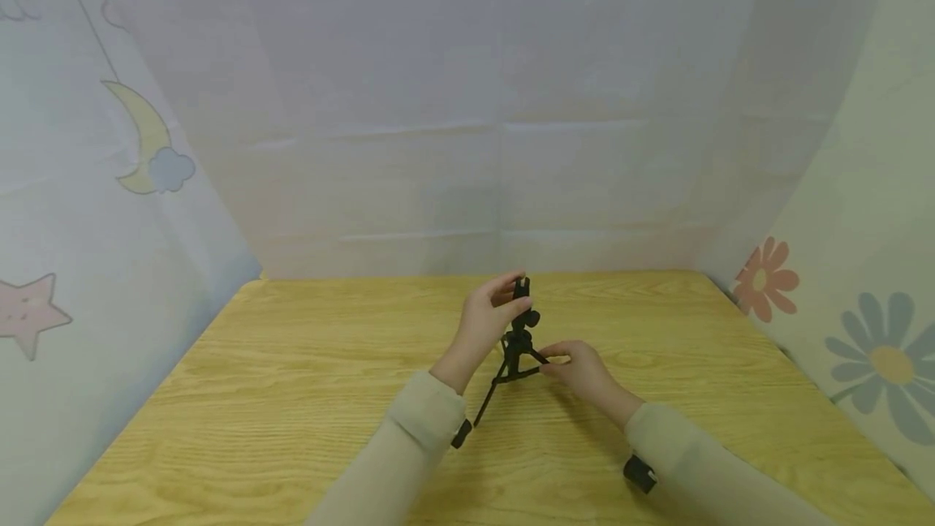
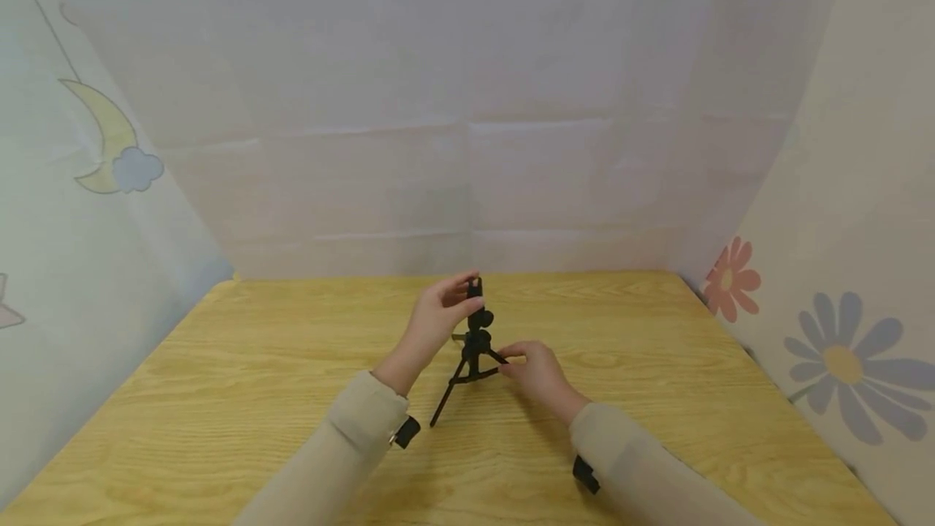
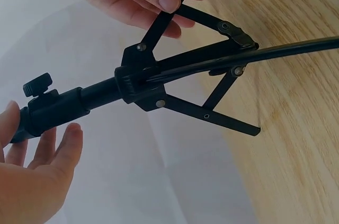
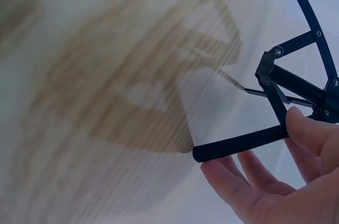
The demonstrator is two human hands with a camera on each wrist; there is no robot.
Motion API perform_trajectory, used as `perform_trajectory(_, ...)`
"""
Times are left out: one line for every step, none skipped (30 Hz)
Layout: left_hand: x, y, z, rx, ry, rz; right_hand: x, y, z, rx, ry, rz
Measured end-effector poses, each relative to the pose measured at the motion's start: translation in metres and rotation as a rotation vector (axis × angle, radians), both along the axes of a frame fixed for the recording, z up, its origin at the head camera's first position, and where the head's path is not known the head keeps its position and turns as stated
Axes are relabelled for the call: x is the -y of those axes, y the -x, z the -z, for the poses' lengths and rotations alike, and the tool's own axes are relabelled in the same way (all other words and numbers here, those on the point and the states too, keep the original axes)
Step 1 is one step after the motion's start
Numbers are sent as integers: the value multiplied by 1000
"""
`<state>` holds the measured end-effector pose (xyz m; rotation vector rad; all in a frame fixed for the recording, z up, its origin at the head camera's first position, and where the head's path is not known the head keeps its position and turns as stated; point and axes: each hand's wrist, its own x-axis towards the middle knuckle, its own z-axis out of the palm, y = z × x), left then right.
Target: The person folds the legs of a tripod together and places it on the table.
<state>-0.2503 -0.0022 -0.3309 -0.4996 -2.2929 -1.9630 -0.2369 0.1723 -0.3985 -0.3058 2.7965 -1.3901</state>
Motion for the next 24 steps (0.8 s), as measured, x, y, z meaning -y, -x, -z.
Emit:
perform_trajectory(0,1,0,2,-8,4,0,0,0,0,-10,8)
perform_trajectory(0,1,0,6,-16,7,0,0,0,-5,-26,6)
perform_trajectory(0,2,1,11,-27,11,1,1,0,-8,-38,5)
perform_trajectory(0,3,1,15,-32,13,1,1,-1,-11,-48,2)
perform_trajectory(0,3,1,21,-39,15,1,1,0,-13,-54,0)
perform_trajectory(0,4,1,27,-41,15,2,1,0,-17,-62,-3)
perform_trajectory(0,4,1,34,-44,16,2,2,0,-19,-66,-5)
perform_trajectory(0,4,1,39,-41,15,2,2,0,-22,-70,-10)
perform_trajectory(1,4,0,43,-38,13,3,2,0,-21,-68,-11)
perform_trajectory(1,4,0,47,-36,14,3,2,-1,-22,-66,-11)
perform_trajectory(2,4,-1,50,-35,14,3,2,-1,-21,-61,-11)
perform_trajectory(2,3,-2,52,-35,16,4,2,-1,-19,-57,-10)
perform_trajectory(2,3,-2,53,-37,18,4,2,-2,-17,-51,-10)
perform_trajectory(3,3,-3,56,-41,19,5,2,-2,-13,-46,-8)
perform_trajectory(3,2,-3,58,-45,21,5,1,-3,-9,-39,-5)
perform_trajectory(4,3,-3,60,-51,23,6,1,-3,-6,-34,-1)
perform_trajectory(4,3,-2,63,-56,23,6,1,-3,-1,-28,5)
perform_trajectory(4,3,-2,67,-62,24,7,1,-3,2,-24,10)
perform_trajectory(5,4,-1,71,-69,25,7,1,-3,5,-21,16)
perform_trajectory(5,4,0,76,-79,27,7,1,-2,10,-13,20)
perform_trajectory(5,5,0,80,-84,27,8,1,-1,11,-7,23)
perform_trajectory(6,6,1,82,-87,26,8,1,-1,16,2,24)
perform_trajectory(6,6,2,86,-93,27,9,1,-1,18,11,23)
perform_trajectory(6,7,2,91,-101,29,9,1,0,21,20,20)
